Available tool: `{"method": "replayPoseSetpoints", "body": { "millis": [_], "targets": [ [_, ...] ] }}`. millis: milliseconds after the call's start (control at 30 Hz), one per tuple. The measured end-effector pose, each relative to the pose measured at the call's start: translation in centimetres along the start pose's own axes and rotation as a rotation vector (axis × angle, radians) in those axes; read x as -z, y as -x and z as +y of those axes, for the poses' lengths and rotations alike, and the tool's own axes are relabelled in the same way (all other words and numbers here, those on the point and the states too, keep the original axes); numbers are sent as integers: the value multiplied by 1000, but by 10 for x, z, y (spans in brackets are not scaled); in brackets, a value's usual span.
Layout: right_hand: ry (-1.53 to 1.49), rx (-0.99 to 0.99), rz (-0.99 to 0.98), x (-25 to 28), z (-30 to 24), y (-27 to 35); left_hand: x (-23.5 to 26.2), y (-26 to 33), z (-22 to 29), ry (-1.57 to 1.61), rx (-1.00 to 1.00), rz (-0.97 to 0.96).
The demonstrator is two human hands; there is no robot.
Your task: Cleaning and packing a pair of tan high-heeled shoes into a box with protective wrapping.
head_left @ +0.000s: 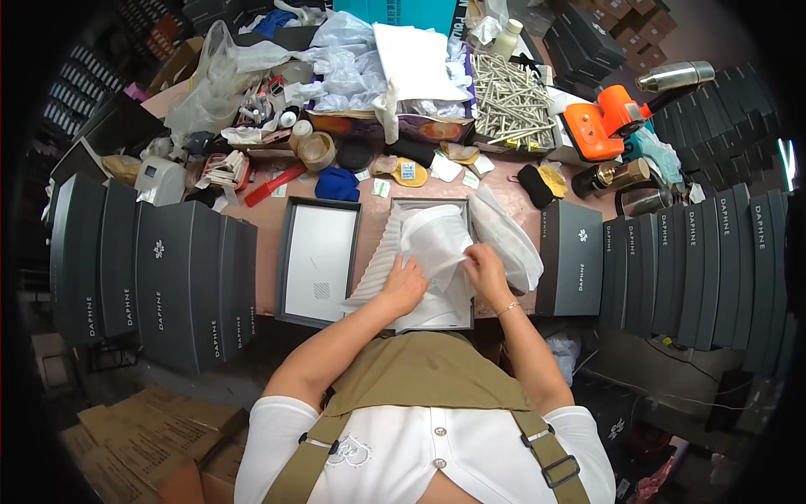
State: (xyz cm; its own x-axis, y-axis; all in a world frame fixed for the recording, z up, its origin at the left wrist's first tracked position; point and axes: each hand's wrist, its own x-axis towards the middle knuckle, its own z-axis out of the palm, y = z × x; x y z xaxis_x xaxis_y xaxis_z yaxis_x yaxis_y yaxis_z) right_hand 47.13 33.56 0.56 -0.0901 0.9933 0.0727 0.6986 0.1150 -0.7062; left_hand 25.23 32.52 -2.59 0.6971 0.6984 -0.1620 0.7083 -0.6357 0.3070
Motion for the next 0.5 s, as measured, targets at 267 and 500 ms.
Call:
{"method": "replayPoseSetpoints", "body": {
  "millis": [267, 500],
  "targets": [
    [-700, -835, -229, 45, 13, 69, 16, 22, 10, -24, -22, 56],
    [-873, 461, -281, 164, -240, 15, 12, 49, 15, 174, 127, 233]
  ]
}}
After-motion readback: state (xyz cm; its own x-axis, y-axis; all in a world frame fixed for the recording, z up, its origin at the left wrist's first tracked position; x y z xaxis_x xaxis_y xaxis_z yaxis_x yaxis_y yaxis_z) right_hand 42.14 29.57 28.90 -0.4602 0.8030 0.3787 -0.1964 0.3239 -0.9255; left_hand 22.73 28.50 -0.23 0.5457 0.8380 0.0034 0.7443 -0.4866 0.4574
